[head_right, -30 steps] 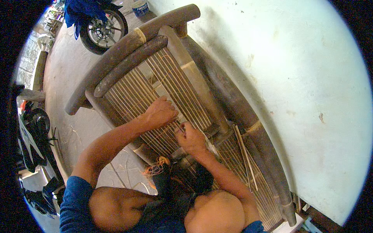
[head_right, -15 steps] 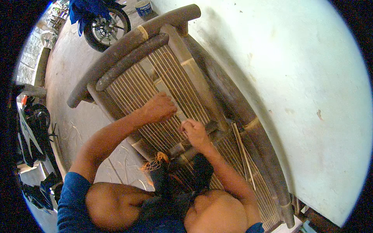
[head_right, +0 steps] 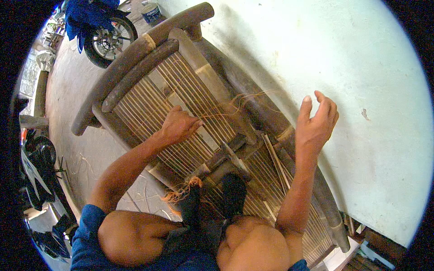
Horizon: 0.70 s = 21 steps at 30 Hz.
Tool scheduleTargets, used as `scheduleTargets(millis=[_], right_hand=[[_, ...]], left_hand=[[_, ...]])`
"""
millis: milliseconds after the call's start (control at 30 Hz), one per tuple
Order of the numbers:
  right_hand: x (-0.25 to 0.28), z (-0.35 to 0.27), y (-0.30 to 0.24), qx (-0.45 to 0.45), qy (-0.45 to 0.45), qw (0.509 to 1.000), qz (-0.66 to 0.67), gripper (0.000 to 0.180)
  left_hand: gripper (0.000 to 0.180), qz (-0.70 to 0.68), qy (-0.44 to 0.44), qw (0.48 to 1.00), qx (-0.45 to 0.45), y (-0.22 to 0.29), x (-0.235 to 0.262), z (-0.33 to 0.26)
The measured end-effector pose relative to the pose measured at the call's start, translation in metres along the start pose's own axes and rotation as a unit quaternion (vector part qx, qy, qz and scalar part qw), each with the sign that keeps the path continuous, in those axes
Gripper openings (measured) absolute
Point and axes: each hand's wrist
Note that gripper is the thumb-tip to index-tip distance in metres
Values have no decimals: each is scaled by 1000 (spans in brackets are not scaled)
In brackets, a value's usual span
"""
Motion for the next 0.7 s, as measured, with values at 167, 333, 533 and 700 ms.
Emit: scheduleTargets(millis=[167,333,533,700], right_hand=[[-82,-88,20,-10,-317,947,48,31],[-185,-142,43,-200,-469,842,174,37],[-231,-144,43,-413,-379,646,517,27],[-243,-146,39,-464,-324,549,615,33]], left_hand=[[53,-70,34,997,4,-4,4,2],[56,-98,-39,994,1,-6,9,6],[67,125,-145,981,15,12,5,10],[76,84,-214,970,80,21,15,21]])
Point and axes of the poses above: each hand's wrist, its own z-axis towards the middle knuckle, its own x-axis out of the back of the hand, y = z × x, and after that the axes turned 6 degrees about -y, right-handed
